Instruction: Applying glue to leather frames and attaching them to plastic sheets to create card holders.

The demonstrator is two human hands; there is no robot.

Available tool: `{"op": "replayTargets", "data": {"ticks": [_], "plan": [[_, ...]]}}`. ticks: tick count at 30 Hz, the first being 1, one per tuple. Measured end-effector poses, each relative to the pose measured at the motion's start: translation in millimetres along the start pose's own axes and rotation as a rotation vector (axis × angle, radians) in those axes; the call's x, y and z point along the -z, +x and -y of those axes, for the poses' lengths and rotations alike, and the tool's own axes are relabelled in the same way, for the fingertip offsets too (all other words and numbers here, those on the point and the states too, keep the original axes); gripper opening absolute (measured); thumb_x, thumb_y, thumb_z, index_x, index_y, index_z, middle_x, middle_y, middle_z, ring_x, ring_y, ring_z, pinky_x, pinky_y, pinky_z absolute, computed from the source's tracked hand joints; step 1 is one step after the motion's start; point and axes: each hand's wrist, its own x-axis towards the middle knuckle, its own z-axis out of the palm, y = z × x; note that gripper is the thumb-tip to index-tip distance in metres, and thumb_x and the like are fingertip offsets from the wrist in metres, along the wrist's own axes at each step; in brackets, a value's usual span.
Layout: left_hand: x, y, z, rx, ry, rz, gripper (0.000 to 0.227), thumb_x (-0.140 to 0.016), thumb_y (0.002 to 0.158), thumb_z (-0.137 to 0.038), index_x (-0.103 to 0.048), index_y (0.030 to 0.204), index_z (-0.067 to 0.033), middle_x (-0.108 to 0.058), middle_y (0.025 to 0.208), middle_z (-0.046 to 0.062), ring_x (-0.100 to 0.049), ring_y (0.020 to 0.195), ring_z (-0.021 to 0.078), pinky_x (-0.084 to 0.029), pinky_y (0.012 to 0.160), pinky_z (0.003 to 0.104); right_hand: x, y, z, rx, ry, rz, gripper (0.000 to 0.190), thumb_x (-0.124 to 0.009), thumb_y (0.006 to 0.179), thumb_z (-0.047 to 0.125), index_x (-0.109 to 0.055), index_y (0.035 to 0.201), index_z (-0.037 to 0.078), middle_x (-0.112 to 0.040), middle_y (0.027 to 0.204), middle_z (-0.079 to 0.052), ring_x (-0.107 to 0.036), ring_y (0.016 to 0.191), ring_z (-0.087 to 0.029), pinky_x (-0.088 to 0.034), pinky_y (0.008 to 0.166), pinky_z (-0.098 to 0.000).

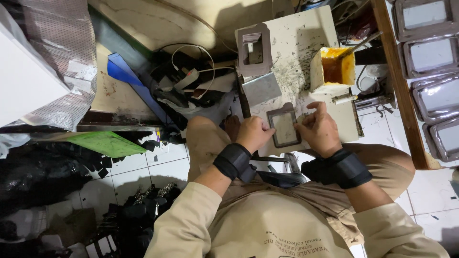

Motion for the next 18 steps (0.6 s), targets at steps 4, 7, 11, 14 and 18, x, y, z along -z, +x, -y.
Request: {"op": "replayTargets", "data": {"ticks": [4,7,11,14,18], "plan": [[6,-5,-2,-0.035,0.008,-0.006,0.024,-0.081,0.075,-0.029,-0.075,0.073,-0.0056,-0.073,0.074,0.018,-0.074,0.084,0.0408,-0.062,0.071,0.047,-1,-9,2,-0.024,0.038,0.013,0.060,-0.079,0.085,0.024,-0.043,0.132,0.020,-0.075,0.097,-0.004,-0.071,0.098,-0.031,-0.054,0.089,-0.0487],[12,-6,-5,-0.095,-0.035,0.002,0.018,-0.078,0.079,-0.023,-0.075,0.070,-0.0079,-0.071,0.068,0.014,-0.074,0.077,0.0388,-0.061,0.066,0.042,1,-18,13,-0.006,0.030,0.021,0.056,-0.076,0.087,0.019,-0.044,0.133,0.016,-0.077,0.095,-0.009,-0.071,0.098,-0.036,-0.054,0.088,-0.0522],[22,-6,-9,-0.116,-0.017,0.018,0.019,-0.078,0.077,-0.024,-0.073,0.069,-0.0078,-0.069,0.065,0.014,-0.073,0.075,0.0389,-0.060,0.063,0.044,-9,-21,5,-0.013,0.010,0.058,0.061,-0.077,0.085,0.023,-0.042,0.135,0.020,-0.077,0.097,-0.007,-0.072,0.100,-0.035,-0.055,0.090,-0.0518],[29,-7,-11,-0.134,0.006,0.016,0.017,-0.078,0.077,-0.024,-0.073,0.072,-0.0090,-0.071,0.066,0.012,-0.073,0.076,0.0362,-0.060,0.063,0.044,-12,-20,-1,-0.003,-0.014,0.046,0.064,-0.079,0.082,0.026,-0.042,0.134,0.021,-0.076,0.097,-0.007,-0.071,0.102,-0.036,-0.055,0.092,-0.0516],[24,-5,0,-0.279,0.009,-0.047,0.019,-0.077,0.082,-0.018,-0.069,0.095,-0.0069,-0.072,0.079,0.013,-0.073,0.084,0.0359,-0.061,0.068,0.046,-15,-8,-12,0.048,-0.003,-0.080,0.069,-0.083,0.080,0.032,-0.044,0.135,0.016,-0.070,0.101,-0.012,-0.065,0.107,-0.041,-0.052,0.095,-0.0551]]}}
